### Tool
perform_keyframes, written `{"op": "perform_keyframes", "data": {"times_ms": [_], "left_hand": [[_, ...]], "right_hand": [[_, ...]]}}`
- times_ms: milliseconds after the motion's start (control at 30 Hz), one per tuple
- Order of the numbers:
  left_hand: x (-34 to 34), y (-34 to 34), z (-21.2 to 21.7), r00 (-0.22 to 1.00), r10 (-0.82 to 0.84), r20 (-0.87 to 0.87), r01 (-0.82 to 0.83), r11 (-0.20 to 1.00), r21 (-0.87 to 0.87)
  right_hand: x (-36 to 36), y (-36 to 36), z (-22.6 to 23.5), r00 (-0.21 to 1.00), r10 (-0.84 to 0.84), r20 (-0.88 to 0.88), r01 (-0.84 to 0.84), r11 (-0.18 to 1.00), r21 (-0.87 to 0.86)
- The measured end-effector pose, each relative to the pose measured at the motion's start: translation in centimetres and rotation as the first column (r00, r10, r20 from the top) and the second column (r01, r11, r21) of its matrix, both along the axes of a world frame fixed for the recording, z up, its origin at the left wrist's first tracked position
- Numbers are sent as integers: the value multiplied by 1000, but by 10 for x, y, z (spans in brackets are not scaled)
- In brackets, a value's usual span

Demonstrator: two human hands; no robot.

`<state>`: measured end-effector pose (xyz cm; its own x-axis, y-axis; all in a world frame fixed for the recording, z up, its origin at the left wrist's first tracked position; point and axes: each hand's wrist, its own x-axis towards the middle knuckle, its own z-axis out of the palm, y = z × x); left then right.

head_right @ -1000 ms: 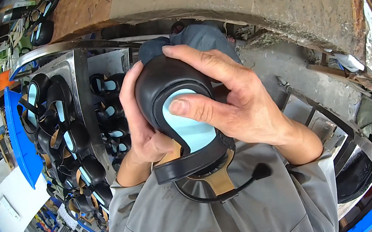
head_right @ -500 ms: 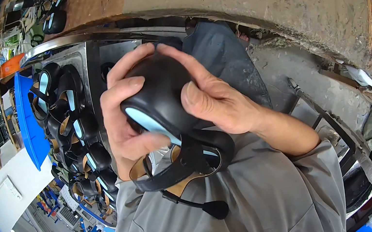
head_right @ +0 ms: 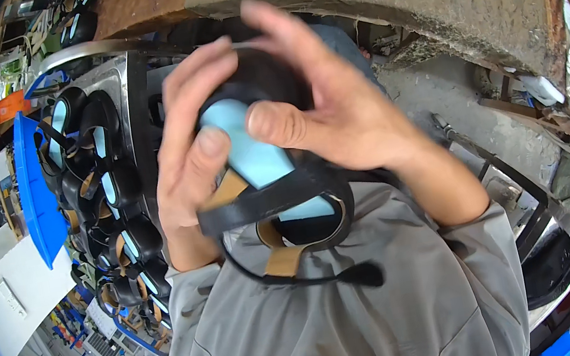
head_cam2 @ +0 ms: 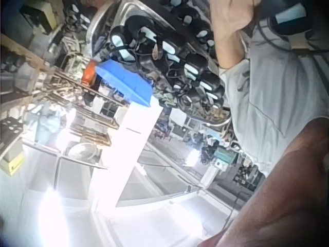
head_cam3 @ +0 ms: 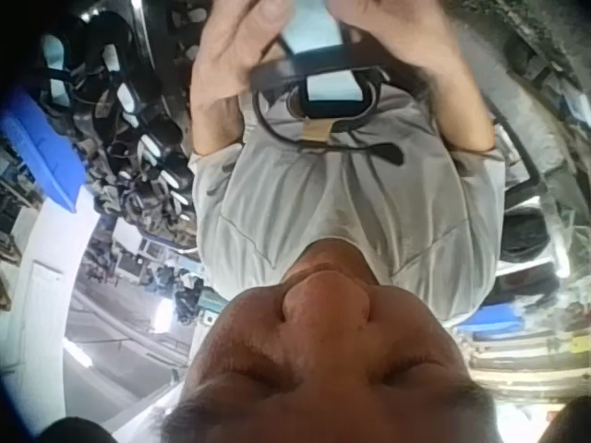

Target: The person assembles black sandals by pressing the sole onto the upper part and securing the straps. They handle multiple sandals one at a time, inspecting the fit and alignment of the components before placing them on a nearby rack.

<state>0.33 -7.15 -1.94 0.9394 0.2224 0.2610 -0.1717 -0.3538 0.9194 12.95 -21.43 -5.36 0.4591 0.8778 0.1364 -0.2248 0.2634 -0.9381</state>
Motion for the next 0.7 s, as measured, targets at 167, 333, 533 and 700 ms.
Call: {"op": "perform_keyframes", "data": {"times_ms": [167, 333, 533, 700], "left_hand": [[-23, -32, -19, 999, -50, 0, 26, 533, -846], [-77, -63, -20, 909, -285, -305, -22, 698, -716], [-85, -81, -19, 948, -28, -316, -74, 949, -305], [-79, -89, -21, 986, 104, -132, -121, 985, -122]], "right_hand": [[10, -14, 34, 999, -32, 32, 32, 999, -20], [-3, -36, -8, 959, -129, -254, 148, 987, 59], [-4, -45, -24, 985, -88, -150, 100, 992, 77], [7, -48, -30, 990, -62, -125, 79, 987, 143]]}}
